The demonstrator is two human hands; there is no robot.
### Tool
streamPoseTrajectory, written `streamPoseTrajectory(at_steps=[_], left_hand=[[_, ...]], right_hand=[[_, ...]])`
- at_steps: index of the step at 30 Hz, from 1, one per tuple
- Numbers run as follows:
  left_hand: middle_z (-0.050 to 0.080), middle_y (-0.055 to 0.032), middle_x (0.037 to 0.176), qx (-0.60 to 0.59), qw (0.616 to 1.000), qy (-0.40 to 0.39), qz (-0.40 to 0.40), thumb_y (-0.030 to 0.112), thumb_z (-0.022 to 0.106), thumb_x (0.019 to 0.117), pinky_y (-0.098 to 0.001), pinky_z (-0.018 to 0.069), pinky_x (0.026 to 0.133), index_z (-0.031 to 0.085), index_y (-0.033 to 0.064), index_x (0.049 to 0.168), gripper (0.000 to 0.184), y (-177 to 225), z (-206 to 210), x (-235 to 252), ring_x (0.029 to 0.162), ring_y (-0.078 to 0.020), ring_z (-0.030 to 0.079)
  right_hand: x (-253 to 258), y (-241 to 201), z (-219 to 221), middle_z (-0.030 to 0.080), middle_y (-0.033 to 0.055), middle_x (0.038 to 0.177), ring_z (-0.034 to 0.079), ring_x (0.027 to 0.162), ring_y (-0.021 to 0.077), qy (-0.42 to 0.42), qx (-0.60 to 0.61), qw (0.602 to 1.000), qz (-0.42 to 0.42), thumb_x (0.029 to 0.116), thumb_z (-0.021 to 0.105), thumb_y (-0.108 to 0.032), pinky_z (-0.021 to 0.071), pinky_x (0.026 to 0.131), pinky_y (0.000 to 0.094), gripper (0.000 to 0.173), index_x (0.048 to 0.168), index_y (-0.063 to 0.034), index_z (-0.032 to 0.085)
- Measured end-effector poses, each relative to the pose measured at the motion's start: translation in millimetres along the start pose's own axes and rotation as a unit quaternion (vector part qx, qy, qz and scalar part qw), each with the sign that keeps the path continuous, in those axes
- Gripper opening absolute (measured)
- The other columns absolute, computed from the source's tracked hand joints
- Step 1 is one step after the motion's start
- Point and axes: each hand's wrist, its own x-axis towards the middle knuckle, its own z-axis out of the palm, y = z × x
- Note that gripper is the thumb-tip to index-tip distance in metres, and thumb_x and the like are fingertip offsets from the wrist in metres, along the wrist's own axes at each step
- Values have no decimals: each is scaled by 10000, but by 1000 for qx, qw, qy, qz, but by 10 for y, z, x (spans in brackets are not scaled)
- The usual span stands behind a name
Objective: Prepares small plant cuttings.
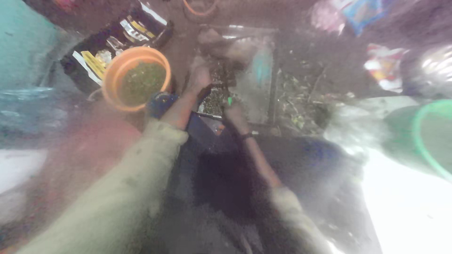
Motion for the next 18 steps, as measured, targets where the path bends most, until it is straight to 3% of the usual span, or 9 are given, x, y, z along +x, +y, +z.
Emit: streamPoseTrajectory(at_steps=[4,8,10,18], left_hand=[[612,-180,1422,-7,999,-40,-36,407,790,823,-608,460,1109,677,158,1346,591,-2,-144,-3,1335,-380,568],[598,-125,1456,-13,999,-38,-1,358,788,791,-602,449,1122,666,171,1362,613,-75,-106,48,1366,-336,548],[589,-77,1475,-19,999,-36,26,315,784,796,-584,469,1112,660,217,1383,607,-112,-64,84,1367,-306,552],[587,-102,1454,-4,998,-42,44,274,780,840,-561,463,1122,711,203,1302,473,-118,-47,100,1350,-318,552]], right_hand=[[-67,-8,-12,692,213,1010,697,873,389,-13,-23,999,20,1015,407,-710,576,734,603,725,1253,-57,614],[-41,17,16,688,215,985,694,850,385,-8,-25,999,20,1010,407,-716,573,715,599,732,1191,-43,633],[-16,45,29,691,206,990,697,844,376,-8,-18,1000,15,1009,407,-717,576,712,592,723,1217,-61,628],[-61,9,7,693,224,1051,699,911,407,-1,-36,999,0,1017,396,-712,572,755,616,732,1273,-58,604]])
